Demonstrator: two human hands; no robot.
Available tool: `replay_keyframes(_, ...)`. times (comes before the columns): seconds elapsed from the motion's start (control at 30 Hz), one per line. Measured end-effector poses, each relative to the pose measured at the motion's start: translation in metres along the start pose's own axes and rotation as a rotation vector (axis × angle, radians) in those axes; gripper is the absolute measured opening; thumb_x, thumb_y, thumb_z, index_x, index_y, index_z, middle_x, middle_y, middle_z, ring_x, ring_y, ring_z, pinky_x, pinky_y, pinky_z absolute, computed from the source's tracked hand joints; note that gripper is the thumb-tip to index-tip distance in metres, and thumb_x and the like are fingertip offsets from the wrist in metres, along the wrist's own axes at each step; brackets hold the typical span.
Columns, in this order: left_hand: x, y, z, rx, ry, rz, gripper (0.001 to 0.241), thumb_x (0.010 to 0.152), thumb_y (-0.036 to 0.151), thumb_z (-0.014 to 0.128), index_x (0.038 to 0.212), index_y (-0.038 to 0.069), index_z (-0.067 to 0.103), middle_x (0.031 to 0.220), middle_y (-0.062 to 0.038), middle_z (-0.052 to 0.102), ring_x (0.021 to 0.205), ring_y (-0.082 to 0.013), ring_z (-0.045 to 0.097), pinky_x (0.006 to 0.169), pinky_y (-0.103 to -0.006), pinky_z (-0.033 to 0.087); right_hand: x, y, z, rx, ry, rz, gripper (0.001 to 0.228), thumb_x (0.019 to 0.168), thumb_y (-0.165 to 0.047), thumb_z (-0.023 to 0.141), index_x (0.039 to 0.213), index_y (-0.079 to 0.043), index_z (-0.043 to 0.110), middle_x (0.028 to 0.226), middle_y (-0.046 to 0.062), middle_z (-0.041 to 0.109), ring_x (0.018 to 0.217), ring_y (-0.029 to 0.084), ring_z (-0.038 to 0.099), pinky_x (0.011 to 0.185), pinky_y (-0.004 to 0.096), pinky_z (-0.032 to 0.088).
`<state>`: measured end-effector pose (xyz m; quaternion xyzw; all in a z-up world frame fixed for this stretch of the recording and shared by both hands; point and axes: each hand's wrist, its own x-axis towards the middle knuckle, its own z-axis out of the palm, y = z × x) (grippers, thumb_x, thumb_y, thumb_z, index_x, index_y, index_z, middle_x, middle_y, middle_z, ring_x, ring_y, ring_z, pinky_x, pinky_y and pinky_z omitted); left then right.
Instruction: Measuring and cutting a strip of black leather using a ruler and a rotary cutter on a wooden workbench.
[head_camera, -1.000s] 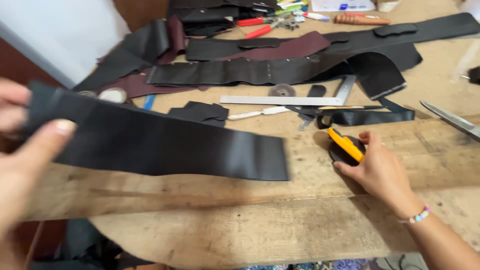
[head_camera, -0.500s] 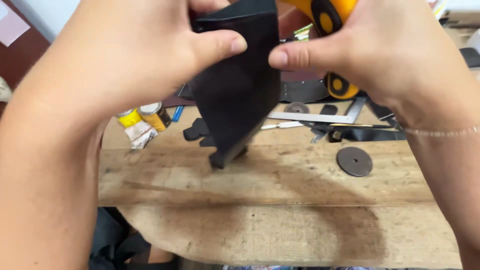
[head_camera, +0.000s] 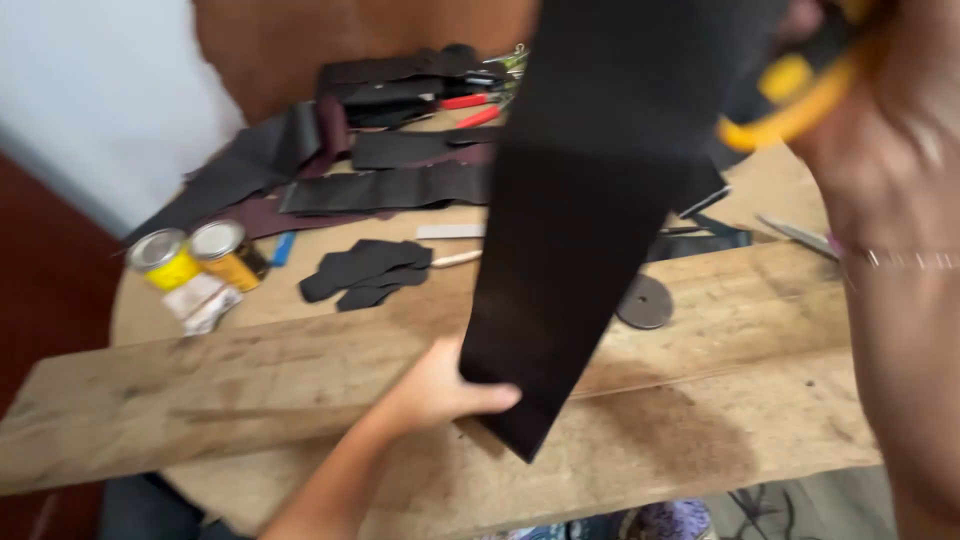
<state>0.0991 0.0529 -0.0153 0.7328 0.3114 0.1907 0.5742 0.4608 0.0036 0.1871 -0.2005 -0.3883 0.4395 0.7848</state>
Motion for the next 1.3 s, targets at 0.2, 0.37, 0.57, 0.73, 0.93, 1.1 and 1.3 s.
replay_keyframes(0.2,-0.005,-0.042,-0.072,-0.042,0.121,-0.326,0.027,0.071,0.016,0.089,0.092,0.002,0.081,0.084,-0.003,0.077,0.078,-0.0135,0.067,0.072,-0.0273,0.049,-0.102,0.015,-0.058,-0.427,0.485,-0.087,0.022,0.090,-0.004,0.067,0.083,-0.017,0.051,0.061,-0.006,0.045,0.052,0.005,0.047,0.052,0.016,0.044)
replay_keyframes(0.37,0.018,-0.074,-0.114,0.197,0.360,-0.441,0.046,0.066,0.022,0.093,0.108,0.017,0.075,0.116,0.001,0.074,0.111,-0.0106,0.064,0.104,-0.0265,0.039,-0.171,0.093,-0.170,-0.650,0.723,0.167,0.028,0.086,0.006,0.066,0.109,-0.008,0.057,0.094,0.008,0.068,0.068,0.012,0.057,0.065,0.024,0.051)
replay_keyframes(0.57,0.030,-0.121,-0.135,0.402,0.217,-0.444,0.051,0.065,0.019,0.097,0.111,0.017,0.077,0.121,0.000,0.080,0.119,-0.0120,0.068,0.104,-0.0252,0.041,-0.172,0.073,-0.187,-1.508,0.693,0.451,0.054,0.089,-0.030,0.077,0.128,-0.005,0.049,0.101,0.013,0.060,0.084,0.025,0.055,0.068,0.042,0.047)
replay_keyframes(0.73,0.008,-0.086,-0.126,0.215,0.391,-0.563,0.056,0.077,0.019,0.085,0.128,0.013,0.066,0.139,-0.009,0.068,0.137,-0.0201,0.056,0.113,-0.0345,0.039,-0.149,0.064,-0.248,-2.381,0.275,0.448,0.059,0.098,-0.057,0.057,0.134,-0.012,0.045,0.097,0.021,0.071,0.080,0.044,0.072,0.061,0.054,0.056)
replay_keyframes(0.93,-0.042,-0.138,-0.142,-0.377,0.454,-0.554,0.063,0.089,0.005,0.069,0.150,0.009,0.055,0.103,-0.018,0.069,0.092,-0.0279,0.064,0.081,-0.0472,0.052,-0.135,0.086,-0.224,-2.154,-0.068,0.048,0.049,0.092,-0.029,0.072,0.134,-0.007,0.062,0.121,0.019,0.070,0.109,0.042,0.064,0.097,0.048,0.049)
replay_keyframes(1.1,-0.046,-0.114,-0.121,-0.375,0.504,-0.648,0.078,0.074,0.009,0.078,0.148,0.013,0.055,0.115,-0.021,0.069,0.093,-0.0277,0.070,0.081,-0.0417,0.057,-0.131,0.152,-0.108,-1.651,-0.575,0.025,0.048,0.086,-0.033,0.072,0.130,-0.013,0.065,0.133,0.010,0.069,0.122,0.028,0.065,0.105,0.041,0.048)
replay_keyframes(1.3,-0.050,-0.078,-0.112,-0.388,0.454,-0.590,0.079,0.073,0.021,0.082,0.146,0.010,0.055,0.102,-0.013,0.067,0.087,-0.0191,0.069,0.075,-0.0330,0.059,-0.130,0.245,0.000,-1.375,-1.032,-0.001,0.068,0.085,-0.046,0.077,0.142,-0.016,0.056,0.158,0.014,0.045,0.148,0.032,0.040,0.118,0.051,0.027)
